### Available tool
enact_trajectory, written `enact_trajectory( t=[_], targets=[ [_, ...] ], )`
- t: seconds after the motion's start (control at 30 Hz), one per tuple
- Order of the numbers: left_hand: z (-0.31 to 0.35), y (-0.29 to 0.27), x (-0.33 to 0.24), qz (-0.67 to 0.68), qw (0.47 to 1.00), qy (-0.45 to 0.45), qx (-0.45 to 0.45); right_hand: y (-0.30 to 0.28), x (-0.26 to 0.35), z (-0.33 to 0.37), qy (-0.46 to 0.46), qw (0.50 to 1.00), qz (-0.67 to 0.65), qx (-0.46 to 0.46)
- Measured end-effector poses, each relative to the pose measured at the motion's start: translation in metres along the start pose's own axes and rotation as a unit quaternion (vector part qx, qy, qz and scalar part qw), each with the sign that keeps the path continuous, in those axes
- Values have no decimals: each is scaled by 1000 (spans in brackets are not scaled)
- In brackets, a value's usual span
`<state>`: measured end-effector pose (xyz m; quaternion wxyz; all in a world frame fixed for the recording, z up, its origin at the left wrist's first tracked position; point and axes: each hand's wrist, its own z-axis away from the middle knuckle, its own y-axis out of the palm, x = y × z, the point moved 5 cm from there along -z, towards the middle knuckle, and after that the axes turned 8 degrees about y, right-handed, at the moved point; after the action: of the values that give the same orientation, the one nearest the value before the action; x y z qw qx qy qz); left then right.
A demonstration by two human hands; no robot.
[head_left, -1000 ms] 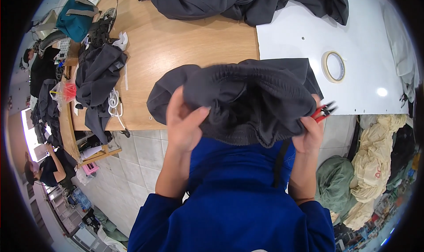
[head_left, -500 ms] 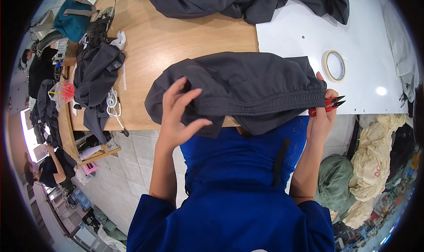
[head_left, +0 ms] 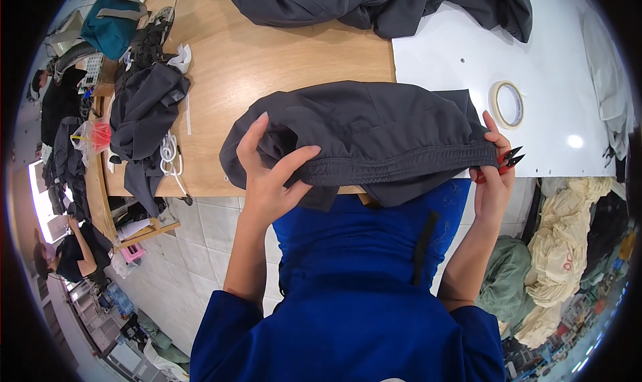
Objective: Trim loose threads and inspect seams on a pair of grey pants using thread snips.
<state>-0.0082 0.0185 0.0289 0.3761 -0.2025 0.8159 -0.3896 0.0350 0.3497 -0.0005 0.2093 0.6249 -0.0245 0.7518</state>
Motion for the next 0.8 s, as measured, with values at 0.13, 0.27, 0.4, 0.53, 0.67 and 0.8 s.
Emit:
enact_trajectory(
  t=[0.13, 0.27, 0.4, 0.53, 0.67, 0.8],
  targets=[
    [1, -1, -3, 2, 1000, -11, 24, -3, -1, 0, 29, 999, -26, -14],
    [5, 0, -11, -44, 997, -4, 67, -2, -3, 0, 52, 997, -38, -52],
    [28, -2, -7, 26, 999, -10, -32, -8, -4, 0, 75, 994, 12, -78],
    [43, 7, -6, 85, 996, -27, -29, -12, -7, 1, 81, 994, 35, -69],
    [46, 20, -8, 192, 978, -83, -19, -12, -7, 3, 80, 994, 44, -64],
    [50, 17, -11, 146, 986, -75, -15, -11, -5, 3, 81, 993, 49, -64]
  ],
)
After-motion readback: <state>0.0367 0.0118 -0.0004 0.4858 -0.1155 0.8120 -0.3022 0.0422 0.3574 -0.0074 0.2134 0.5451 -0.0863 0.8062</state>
